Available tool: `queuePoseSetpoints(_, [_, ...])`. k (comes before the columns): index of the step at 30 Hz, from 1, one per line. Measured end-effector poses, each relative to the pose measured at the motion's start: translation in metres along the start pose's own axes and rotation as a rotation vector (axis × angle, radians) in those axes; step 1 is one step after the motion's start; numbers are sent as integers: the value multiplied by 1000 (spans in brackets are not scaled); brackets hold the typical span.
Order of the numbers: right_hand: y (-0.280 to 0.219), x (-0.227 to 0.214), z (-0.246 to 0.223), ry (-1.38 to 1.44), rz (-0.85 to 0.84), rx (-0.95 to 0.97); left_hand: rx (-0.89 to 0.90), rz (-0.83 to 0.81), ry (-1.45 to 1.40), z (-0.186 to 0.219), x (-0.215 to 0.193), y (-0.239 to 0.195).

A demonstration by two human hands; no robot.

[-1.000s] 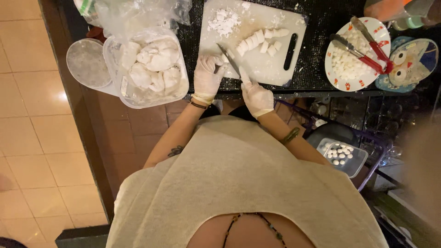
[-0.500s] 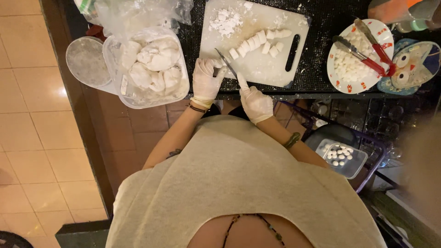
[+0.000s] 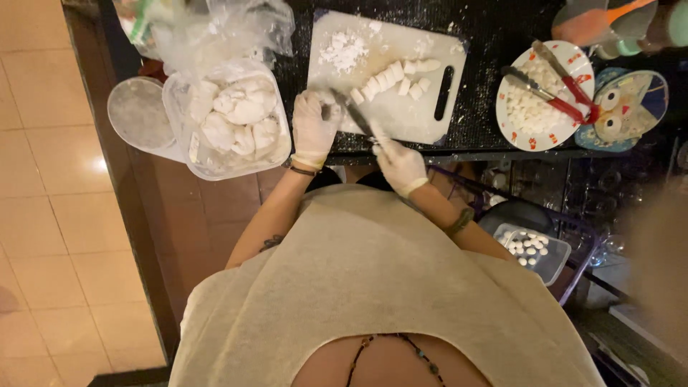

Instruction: Cutting dough into small pieces and rolling them into balls on a cutting board.

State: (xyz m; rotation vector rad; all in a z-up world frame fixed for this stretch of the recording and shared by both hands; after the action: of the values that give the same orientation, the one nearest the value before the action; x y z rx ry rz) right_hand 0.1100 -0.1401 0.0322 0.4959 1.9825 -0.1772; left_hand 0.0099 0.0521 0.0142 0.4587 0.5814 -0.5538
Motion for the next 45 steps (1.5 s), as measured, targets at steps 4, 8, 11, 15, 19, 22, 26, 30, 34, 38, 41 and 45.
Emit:
queuePoseSetpoints(4, [27,-23,46,74,-35,82,-91,134,-358,14,-15,4])
queuePoseSetpoints(8, [99,-63,52,-621,-381,10,-665,78,-1425,-29,28,3])
queuePoseSetpoints(11, [145,-77,52,-798,-415,-119,-707,81,-1653,-68,57,-9])
queuePoseSetpoints(15, [185,-71,59,-530,-380,-136,-766,89,-1625,-25,29,-2])
queuePoseSetpoints(19, [204,-33,88,-306,-366,-146,-773,59,-1462,-49,48,-14])
queuePoseSetpoints(22, [205,-31,76,-258,-370,-194,-650,44,-1484,-50,54,-15])
queuePoseSetpoints(26, [187,-44,49,-327,-372,-142,-736,12,-1524,-16,41,-7])
queuePoseSetpoints(30, [108,-47,30,-344,129,-340,-727,-98,-1498,6,42,-1])
queuePoseSetpoints(34, [68,-82,-4,20,-12,-89,-702,-181,-1443,-32,105,-26])
queuePoseSetpoints(38, [35,-93,43,466,160,194,-749,-505,-1360,45,106,-14])
queuePoseSetpoints(41, [12,-110,64,604,250,281,-811,-672,-1344,87,116,-14])
queuePoseSetpoints(45, [-16,-119,98,746,272,401,-728,-689,-1196,76,161,-28])
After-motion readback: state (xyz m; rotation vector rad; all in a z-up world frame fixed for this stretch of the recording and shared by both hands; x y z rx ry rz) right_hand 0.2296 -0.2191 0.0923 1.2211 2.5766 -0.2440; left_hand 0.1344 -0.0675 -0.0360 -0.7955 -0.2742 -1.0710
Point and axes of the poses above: each hand's wrist, its own y-axis towards the middle knuckle, its own x-axis out of the palm, z = x × y, the point moved 6 cm from there along y, towards the middle knuckle, and after that the axes turned 2 degrees about -y, right-handed, at the moved point
